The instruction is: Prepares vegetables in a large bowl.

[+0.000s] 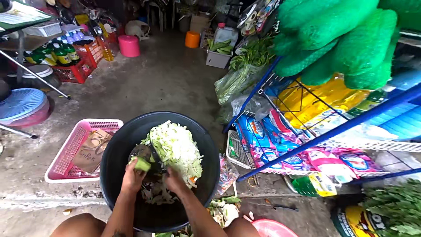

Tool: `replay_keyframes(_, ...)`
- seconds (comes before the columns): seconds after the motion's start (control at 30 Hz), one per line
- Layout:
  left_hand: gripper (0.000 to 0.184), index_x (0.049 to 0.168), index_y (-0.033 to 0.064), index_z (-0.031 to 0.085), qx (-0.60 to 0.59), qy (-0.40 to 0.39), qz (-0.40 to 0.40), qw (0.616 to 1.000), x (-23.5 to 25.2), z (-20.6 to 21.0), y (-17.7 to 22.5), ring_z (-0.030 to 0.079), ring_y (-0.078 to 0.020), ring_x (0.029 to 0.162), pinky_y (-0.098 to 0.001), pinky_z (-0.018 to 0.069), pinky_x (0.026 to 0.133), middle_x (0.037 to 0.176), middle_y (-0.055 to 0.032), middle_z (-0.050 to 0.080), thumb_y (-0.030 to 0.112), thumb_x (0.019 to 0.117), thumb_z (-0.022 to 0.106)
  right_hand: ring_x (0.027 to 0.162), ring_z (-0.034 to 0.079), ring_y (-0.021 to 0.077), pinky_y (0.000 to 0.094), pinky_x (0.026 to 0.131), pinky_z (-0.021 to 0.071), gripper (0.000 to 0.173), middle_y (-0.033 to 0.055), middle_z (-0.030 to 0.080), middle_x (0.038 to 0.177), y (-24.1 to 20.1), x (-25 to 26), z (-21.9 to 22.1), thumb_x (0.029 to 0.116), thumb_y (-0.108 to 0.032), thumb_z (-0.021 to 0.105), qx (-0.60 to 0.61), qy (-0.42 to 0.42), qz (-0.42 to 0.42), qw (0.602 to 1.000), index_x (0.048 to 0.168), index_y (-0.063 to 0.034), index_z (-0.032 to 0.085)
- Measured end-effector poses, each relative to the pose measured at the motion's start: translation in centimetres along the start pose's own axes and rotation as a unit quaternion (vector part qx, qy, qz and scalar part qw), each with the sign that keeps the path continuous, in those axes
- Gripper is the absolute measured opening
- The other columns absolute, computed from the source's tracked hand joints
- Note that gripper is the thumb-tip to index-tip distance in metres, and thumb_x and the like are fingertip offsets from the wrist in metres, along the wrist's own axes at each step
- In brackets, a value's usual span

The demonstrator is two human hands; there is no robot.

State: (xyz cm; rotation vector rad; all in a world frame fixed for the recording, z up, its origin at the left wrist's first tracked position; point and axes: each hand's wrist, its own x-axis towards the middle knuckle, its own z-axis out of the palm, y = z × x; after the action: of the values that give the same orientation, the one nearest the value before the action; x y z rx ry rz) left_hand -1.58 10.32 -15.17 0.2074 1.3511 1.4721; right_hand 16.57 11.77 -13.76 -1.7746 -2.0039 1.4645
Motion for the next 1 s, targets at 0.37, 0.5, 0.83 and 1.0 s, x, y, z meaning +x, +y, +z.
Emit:
replay_keyframes(0.37,0.073,0.155,0.0027,0.034,0.254,-0.008,-0.004,0.967,5.7,0.7,-0.1,0.062,-0.0359,0.122,-0.0519,0.0551,0.099,0.139,-0.0264,0.057,0.024,0.0972,0.074,0.121,0.065,0.0398,0.0614,0.099,0.0527,0.046,0.0209,0.066,0.132,1.0,4.2,0.2,0.1074,-0.019,0.044,-0.054,0.073,0.112,0.99,0.153,-0.0171,0.046)
replay_keyframes(0.5,0.071,0.152,0.0017,0.04,0.344,-0.03,0.003,0.938,7.2,1.5,-0.1,0.062,-0.038,0.123,-0.0548,0.0524,0.102,0.139,-0.0268,0.057,0.032,0.0976,0.073,0.123,0.064,0.0382,0.0585,0.101,0.0525,0.045,0.0203,0.065,0.133,-0.2,3.0,-0.6,0.1088,-0.02,0.043,-0.106,0.049,0.102,0.988,0.154,-0.0161,0.043)
replay_keyframes(0.83,0.076,0.152,-0.0015,0.035,0.326,0.046,0.003,0.944,6.6,0.1,3.4,0.064,-0.0364,0.116,-0.0505,0.0547,0.096,0.135,-0.0286,0.058,0.037,0.0979,0.072,0.125,0.063,0.0386,0.0613,0.104,0.0493,0.047,0.0207,0.065,0.136,2.1,3.6,0.9,0.1075,-0.021,0.047,-0.081,-0.016,0.07,0.994,0.154,-0.017,0.047)
replay_keyframes(1.0,0.083,0.154,0.0008,0.036,0.431,-0.037,-0.01,0.902,8.0,0.9,0.6,0.059,-0.0396,0.128,-0.056,0.0502,0.106,0.142,-0.0274,0.055,0.04,0.0935,0.077,0.124,0.064,0.0381,0.0587,0.103,0.0512,0.046,0.0204,0.064,0.136,1.4,3.3,0.0,0.109,-0.021,0.043,-0.107,0.022,0.104,0.989,0.155,-0.0166,0.042)
